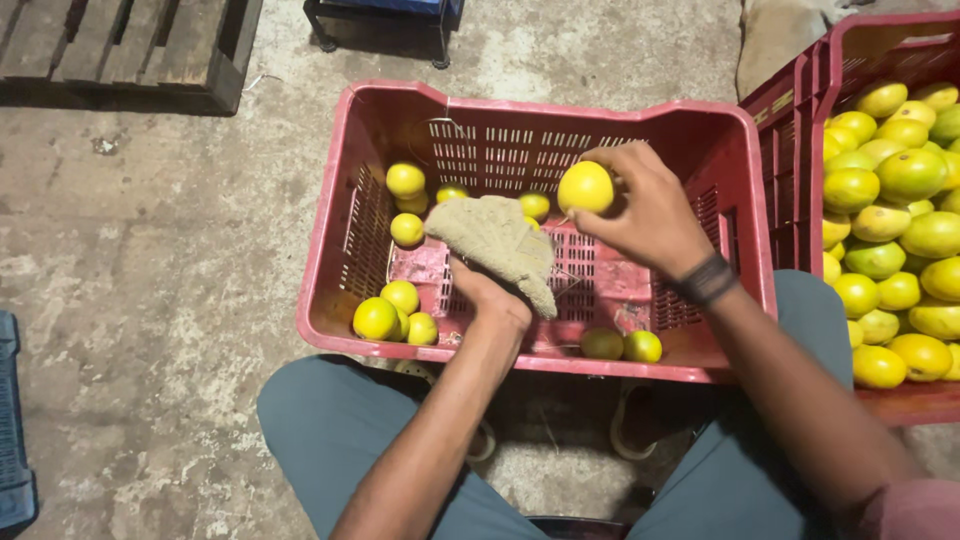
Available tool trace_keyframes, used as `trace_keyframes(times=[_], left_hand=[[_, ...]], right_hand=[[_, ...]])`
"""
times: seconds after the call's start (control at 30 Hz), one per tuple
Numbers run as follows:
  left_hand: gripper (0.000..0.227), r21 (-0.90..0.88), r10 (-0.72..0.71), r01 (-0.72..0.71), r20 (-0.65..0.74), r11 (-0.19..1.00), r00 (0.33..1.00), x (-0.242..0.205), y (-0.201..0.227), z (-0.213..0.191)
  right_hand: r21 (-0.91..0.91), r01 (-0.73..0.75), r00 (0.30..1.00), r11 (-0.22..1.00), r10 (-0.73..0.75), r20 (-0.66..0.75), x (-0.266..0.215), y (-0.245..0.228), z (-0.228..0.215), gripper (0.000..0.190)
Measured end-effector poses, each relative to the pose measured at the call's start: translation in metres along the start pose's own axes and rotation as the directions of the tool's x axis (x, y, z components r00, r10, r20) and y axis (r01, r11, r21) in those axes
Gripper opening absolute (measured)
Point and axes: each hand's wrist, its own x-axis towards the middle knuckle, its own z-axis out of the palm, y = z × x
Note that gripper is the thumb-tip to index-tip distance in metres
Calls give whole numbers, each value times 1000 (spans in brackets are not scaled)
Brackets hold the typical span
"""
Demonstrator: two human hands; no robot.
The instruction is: The person sits cross-legged on the floor and wipes yellow mangoes one by one with a cloth. They pick each mango from a red crate, rub it with the cloth, and place it into another red crate to the right.
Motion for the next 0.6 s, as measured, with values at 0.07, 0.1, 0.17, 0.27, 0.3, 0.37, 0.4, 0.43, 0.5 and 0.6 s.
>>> trace_keyframes(times=[0.07,0.1,0.17,0.27,0.3,0.37,0.4,0.43,0.5,0.6], left_hand=[[61,67,-73,77,-59,995,996,-1,-5,0],[65,99,-110,119,-92,988,990,-2,-7,0],[58,144,-92,93,-10,985,996,-1,-10,1],[56,131,-168,148,153,980,974,-2,-5,0],[56,114,-205,184,215,976,955,-2,-4,-1],[55,138,-182,156,196,978,964,-3,-7,-2],[55,152,-170,142,187,978,968,-1,-8,-3],[53,122,-180,158,198,980,963,1,-9,-4],[50,53,-193,186,211,981,958,4,-11,-11],[54,56,-265,261,290,964,919,8,-13,-21]], right_hand=[[88,102,993,991,-96,-73,-17,-22,-2,58],[58,181,981,982,-176,-86,-25,-31,1,59],[41,224,972,974,-221,-82,-37,-43,14,57],[101,113,994,988,-111,-23,-47,-47,34,57],[126,79,997,989,-80,4,-49,-44,37,58],[176,3,999,984,-12,51,-50,-37,36,59],[205,-42,997,978,28,71,-51,-34,36,59],[232,-86,993,969,66,93,-51,-30,36,59],[356,-239,958,904,160,237,-55,-25,35,54],[560,-499,852,661,254,459,-52,-20,36,47]])
